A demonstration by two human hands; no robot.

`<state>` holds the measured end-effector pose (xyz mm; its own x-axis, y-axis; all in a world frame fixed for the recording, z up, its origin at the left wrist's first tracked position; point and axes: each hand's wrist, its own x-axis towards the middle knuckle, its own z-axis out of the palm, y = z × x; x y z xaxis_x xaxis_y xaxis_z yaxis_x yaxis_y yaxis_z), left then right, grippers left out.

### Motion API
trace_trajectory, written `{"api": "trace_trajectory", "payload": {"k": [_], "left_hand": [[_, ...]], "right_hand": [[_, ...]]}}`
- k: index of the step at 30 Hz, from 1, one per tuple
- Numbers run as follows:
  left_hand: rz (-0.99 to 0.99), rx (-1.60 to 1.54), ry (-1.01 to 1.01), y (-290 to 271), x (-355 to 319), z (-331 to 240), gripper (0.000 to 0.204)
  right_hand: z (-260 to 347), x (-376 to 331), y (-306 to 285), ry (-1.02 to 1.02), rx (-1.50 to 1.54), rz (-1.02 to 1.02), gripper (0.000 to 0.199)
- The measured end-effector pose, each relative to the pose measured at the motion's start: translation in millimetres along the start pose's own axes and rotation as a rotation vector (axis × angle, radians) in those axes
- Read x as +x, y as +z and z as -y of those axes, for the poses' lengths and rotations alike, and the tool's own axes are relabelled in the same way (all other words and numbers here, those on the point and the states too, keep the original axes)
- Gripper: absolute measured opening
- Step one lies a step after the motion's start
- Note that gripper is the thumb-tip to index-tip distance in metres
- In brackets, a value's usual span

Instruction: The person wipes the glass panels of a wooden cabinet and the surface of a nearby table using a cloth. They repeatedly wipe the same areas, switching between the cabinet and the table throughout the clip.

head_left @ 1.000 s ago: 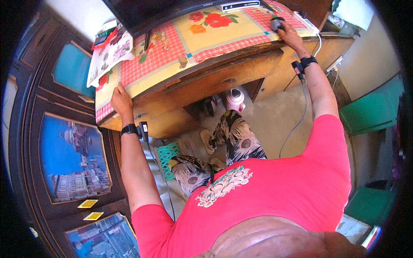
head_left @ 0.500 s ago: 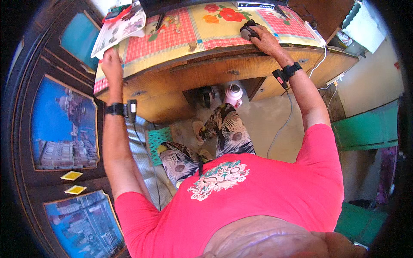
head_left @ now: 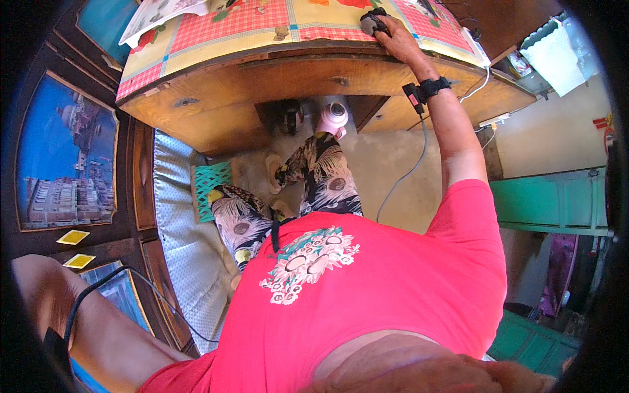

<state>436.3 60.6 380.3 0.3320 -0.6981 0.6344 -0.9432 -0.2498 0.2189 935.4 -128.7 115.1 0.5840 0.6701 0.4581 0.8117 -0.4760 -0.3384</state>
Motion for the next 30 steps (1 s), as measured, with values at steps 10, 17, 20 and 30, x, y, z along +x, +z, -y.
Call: {"api": "trace_trajectory", "payload": {"k": [10,17,20,30], "left_hand": [[0.166,0.057,-0.058,22.3,-3.4,-2.5,0.036],[0.216,0.01,-0.12,24.2,-10.2,7.8,0.037],[0.206,0.057,-0.089,27.3,-16.2,6.2,0.037],[0.186,0.09,-0.082,26.3,-5.5,-1.7,0.039]], "right_hand": [[5.0,3.1,-4.1,-0.001,0.123,0.038,0.049],[11.6,-4.5,-7.3,-0.029,0.042,-0.025,0.044],[6.5,-3.4,-5.3,0.035,0.023,0.002,0.049],[1.0,-3.1,4.4,0.029,0.088,-0.065,0.051]]}}
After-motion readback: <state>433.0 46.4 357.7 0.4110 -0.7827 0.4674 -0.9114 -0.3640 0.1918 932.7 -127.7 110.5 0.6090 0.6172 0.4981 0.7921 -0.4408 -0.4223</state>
